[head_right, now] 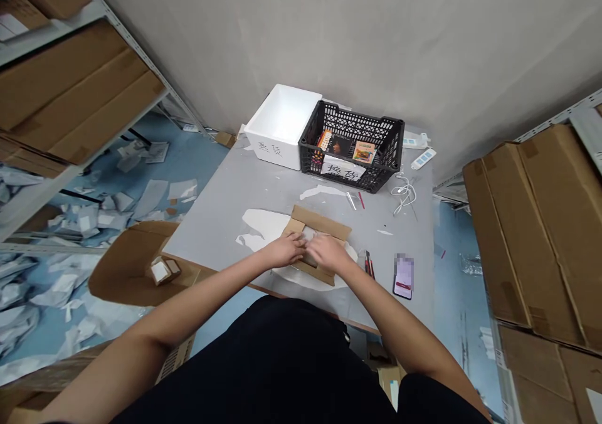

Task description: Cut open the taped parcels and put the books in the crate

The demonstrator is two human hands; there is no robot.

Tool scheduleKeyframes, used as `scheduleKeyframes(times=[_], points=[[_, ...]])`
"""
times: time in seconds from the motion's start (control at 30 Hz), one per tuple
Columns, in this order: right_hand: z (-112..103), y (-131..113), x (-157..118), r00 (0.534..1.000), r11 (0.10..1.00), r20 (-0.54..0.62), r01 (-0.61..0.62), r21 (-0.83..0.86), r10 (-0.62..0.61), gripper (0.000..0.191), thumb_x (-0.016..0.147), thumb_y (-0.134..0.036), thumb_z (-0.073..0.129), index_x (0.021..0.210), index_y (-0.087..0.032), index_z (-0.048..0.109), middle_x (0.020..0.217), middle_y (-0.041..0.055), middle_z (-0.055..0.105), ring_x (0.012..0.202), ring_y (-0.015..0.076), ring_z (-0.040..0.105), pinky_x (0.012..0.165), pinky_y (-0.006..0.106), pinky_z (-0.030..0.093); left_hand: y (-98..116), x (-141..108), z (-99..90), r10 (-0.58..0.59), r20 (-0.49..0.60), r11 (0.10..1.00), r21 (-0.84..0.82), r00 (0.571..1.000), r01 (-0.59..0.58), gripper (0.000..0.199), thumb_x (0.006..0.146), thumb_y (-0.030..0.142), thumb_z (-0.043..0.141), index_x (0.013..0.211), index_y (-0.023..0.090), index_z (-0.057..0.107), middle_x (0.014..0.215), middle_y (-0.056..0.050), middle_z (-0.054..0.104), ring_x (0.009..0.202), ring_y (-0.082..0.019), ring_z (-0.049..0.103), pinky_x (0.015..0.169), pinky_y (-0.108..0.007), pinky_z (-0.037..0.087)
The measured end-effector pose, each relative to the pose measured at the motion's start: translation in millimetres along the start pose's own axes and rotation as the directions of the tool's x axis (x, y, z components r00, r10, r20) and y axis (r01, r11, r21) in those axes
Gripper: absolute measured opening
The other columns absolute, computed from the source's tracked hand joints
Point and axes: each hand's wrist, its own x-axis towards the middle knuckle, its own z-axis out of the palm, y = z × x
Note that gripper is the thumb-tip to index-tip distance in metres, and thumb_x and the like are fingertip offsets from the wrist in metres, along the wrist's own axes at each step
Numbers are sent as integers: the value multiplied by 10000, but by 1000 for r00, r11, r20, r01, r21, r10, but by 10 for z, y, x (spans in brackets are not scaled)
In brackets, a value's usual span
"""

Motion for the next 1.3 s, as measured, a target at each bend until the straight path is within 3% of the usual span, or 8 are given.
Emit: scheduleKeyframes(times=[0.1, 0.27, 0.4, 0.57, 0.67, 0.93, 1.1, 1.3], points=[[180, -98, -119, 976, 993, 204, 94, -67, -78, 311, 954, -352, 458, 929, -174, 711, 910, 97, 706, 968, 237, 596, 1055, 439, 302, -88, 133, -1, 83, 104, 993, 74, 991, -91, 179, 875, 299, 571, 835, 200, 714, 1002, -98, 701, 1258, -291, 429, 1067, -493, 257], [96, -24, -350, 982, 983, 183, -10, -181, 44, 364, 971, -375, 429, 867, -166, 709, 870, 111, 707, 913, 232, 604, 1018, 406, 315, -217, 25, -129, 95, -13, 991, 97, 995, -93, 179, 865, 172, 525, 788, 177, 686, 844, -125, 664, 1079, -273, 498, 983, -451, 316], [53, 103, -697, 969, 967, 99, -210, -145, 225, 343, 972, -365, 424, 919, -169, 701, 906, 116, 705, 952, 242, 604, 934, 371, 363, -415, -206, -180, -167, -77, 984, 49, 983, 171, 248, 908, 202, 442, 812, 168, 667, 855, -122, 601, 946, -250, 530, 883, -404, 394], [237, 215, -919, 864, 865, 45, -502, 8, 502, 276, 970, -332, 422, 1014, -209, 665, 1031, 68, 701, 988, 207, 614, 855, 307, 415, -516, -344, 27, -482, -41, 860, -213, 875, 464, 212, 875, 283, 497, 982, 208, 665, 1014, -76, 585, 971, -210, 564, 852, -321, 443], [257, 143, -800, 788, 788, 33, -613, -63, 615, 290, 970, -343, 413, 937, -207, 667, 969, 75, 704, 948, 217, 625, 806, 298, 418, -488, -308, 41, -549, -4, 817, -214, 836, 536, 316, 860, 322, 530, 1156, 238, 601, 1082, -69, 605, 1021, -230, 575, 914, -355, 422], [259, -115, -174, 784, 775, 9, -613, -152, 621, 262, 906, -323, 563, 1109, -163, 608, 1115, 154, 651, 1061, 269, 592, 884, 314, 416, -374, -30, -185, -532, 91, 835, -112, 842, 539, 315, 828, 329, 564, 1108, 186, 583, 1024, -115, 673, 994, -280, 626, 830, -344, 449], [376, -34, -90, 743, 725, -44, -662, -190, 668, 296, 864, -318, 630, 1078, -122, 570, 1137, 197, 619, 1125, 294, 564, 938, 339, 402, -343, 190, -76, -624, 213, 699, -278, 752, 658, 536, 814, 402, 601, 1275, 163, 471, 1131, -148, 671, 1030, -285, 637, 788, -319, 468], [426, 59, 33, 695, 695, 1, -719, -10, 719, 379, 865, -321, 636, 1154, -146, 464, 1143, 171, 664, 1056, 254, 633, 814, 280, 440, -353, 330, 97, -594, 271, 677, -341, 758, 653, 588, 755, 373, 684, 1274, 193, 474, 1230, -144, 642, 1090, -275, 625, 844, -304, 457]])
